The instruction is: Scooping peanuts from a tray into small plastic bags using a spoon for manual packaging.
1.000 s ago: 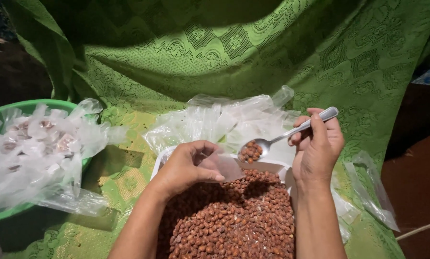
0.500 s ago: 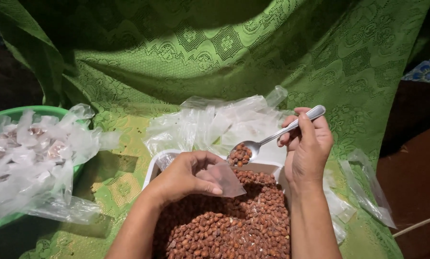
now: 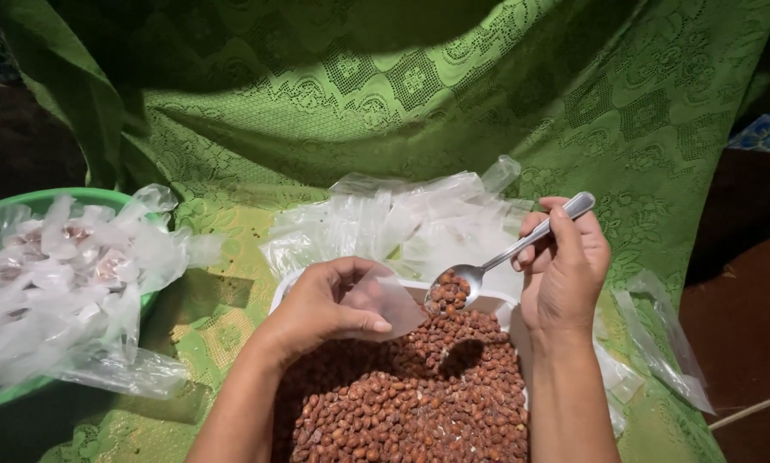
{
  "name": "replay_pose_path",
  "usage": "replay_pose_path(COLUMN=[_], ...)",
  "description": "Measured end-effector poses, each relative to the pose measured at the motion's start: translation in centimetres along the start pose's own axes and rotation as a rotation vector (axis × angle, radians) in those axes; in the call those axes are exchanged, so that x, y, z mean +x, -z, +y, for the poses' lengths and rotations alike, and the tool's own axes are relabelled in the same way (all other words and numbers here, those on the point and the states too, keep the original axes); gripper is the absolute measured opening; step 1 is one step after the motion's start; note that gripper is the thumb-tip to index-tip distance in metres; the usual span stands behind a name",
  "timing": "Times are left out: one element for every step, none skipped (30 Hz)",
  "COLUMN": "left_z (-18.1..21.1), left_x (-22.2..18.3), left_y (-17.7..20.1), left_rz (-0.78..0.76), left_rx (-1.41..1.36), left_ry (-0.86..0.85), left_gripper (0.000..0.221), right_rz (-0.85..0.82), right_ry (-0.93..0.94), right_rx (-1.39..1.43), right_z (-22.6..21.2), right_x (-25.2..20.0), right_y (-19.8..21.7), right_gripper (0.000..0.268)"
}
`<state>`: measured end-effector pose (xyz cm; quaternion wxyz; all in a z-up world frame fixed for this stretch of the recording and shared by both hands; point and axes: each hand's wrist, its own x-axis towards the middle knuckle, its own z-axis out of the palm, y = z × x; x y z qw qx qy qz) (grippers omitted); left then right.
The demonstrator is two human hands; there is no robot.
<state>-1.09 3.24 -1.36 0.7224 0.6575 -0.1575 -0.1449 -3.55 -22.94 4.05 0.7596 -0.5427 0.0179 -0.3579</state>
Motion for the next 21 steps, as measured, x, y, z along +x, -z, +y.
replay_pose_path(left_z=[0.0, 0.0, -0.1, -0.2, -0.4, -0.4, -0.4, -0.4, -0.3, -0.1, 0.0, 0.1, 0.2, 0.2, 0.2, 0.0, -0.1, 0.0, 0.0, 0.1, -0.1], left_x=[-0.1, -0.1, 0.0, 0.2, 0.3, 0.2, 0.1, 0.0, -0.1, -0.2, -0.2, -0.3, -0.4, -0.4, -0.4, -0.3, -0.3, -0.5, -0.7, -0.8, -0.8], left_y=[0.0, 0.0, 0.0, 0.1, 0.1, 0.1, 0.1, 0.1, 0.1, 0.1, 0.0, 0.0, 0.0, 0.0, 0.0, 0.0, 0.0, -0.1, -0.1, -0.2, -0.1], left_rz=[0.001, 0.001, 0.000, 0.001, 0.003, 0.003, 0.005, 0.007, 0.008, 0.001, -0.005, -0.005, -0.004, -0.004, -0.005, 0.002, 0.008, 0.008, 0.005, 0.002, 0.001], left_rx=[0.002, 0.005, 0.004, -0.003, -0.009, -0.010, -0.007, -0.004, -0.005, 0.010, 0.025, 0.024, 0.025, 0.025, 0.024, 0.015, 0.005, 0.005, 0.020, 0.035, 0.035], left_ry=[0.001, 0.001, 0.001, -0.004, -0.009, -0.009, -0.007, -0.006, -0.006, -0.001, 0.004, 0.004, 0.005, 0.007, 0.007, 0.003, -0.001, -0.002, -0.004, -0.007, -0.008], left_gripper=[0.078, 0.078, 0.078, 0.079, 0.079, 0.079, 0.080, 0.080, 0.080, 0.079, 0.079, 0.079, 0.079, 0.079, 0.079, 0.081, 0.082, 0.082, 0.082, 0.081, 0.081], right_rz=[-0.004, -0.007, -0.007, -0.012, -0.018, -0.018, -0.030, -0.043, -0.044, -0.046, -0.049, -0.049, -0.053, -0.056, -0.056, -0.057, -0.059, -0.060, -0.059, -0.059, -0.059], right_ry=[0.002, 0.005, 0.006, 0.007, 0.009, 0.009, 0.010, 0.012, 0.012, 0.013, 0.015, 0.015, 0.017, 0.019, 0.019, 0.023, 0.028, 0.029, 0.029, 0.031, 0.033], right_rx=[0.006, 0.012, 0.011, 0.001, -0.010, -0.011, -0.013, -0.014, -0.015, -0.023, -0.030, -0.031, -0.036, -0.042, -0.043, -0.052, -0.061, -0.062, -0.071, -0.080, -0.080], right_z=[0.1, 0.1, 0.1, 0.0, 0.0, 0.1, 0.2, 0.2, 0.2, 0.2, 0.2, 0.3, 0.4, 0.4, 0.5, 0.6, 0.7, 0.6, 0.5, 0.5, 0.6], right_x=[0.0, 0.1, 0.0, -0.1, -0.2, -0.2, -0.1, -0.1, -0.1, -0.2, -0.2, -0.2, -0.2, -0.2, -0.1, -0.1, -0.1, -0.2, -0.4, -0.5, -0.5], right_y=[0.0, 0.1, 0.1, 0.0, 0.0, 0.0, 0.0, 0.0, 0.0, -0.1, -0.2, -0.2, -0.1, -0.1, -0.1, -0.2, -0.2, -0.3, -0.4, -0.4, -0.5], right_gripper=[0.013, 0.014, 0.014, 0.014, 0.014, 0.014, 0.014, 0.015, 0.015, 0.015, 0.015, 0.015, 0.015, 0.014, 0.014, 0.014, 0.014, 0.014, 0.013, 0.013, 0.013])
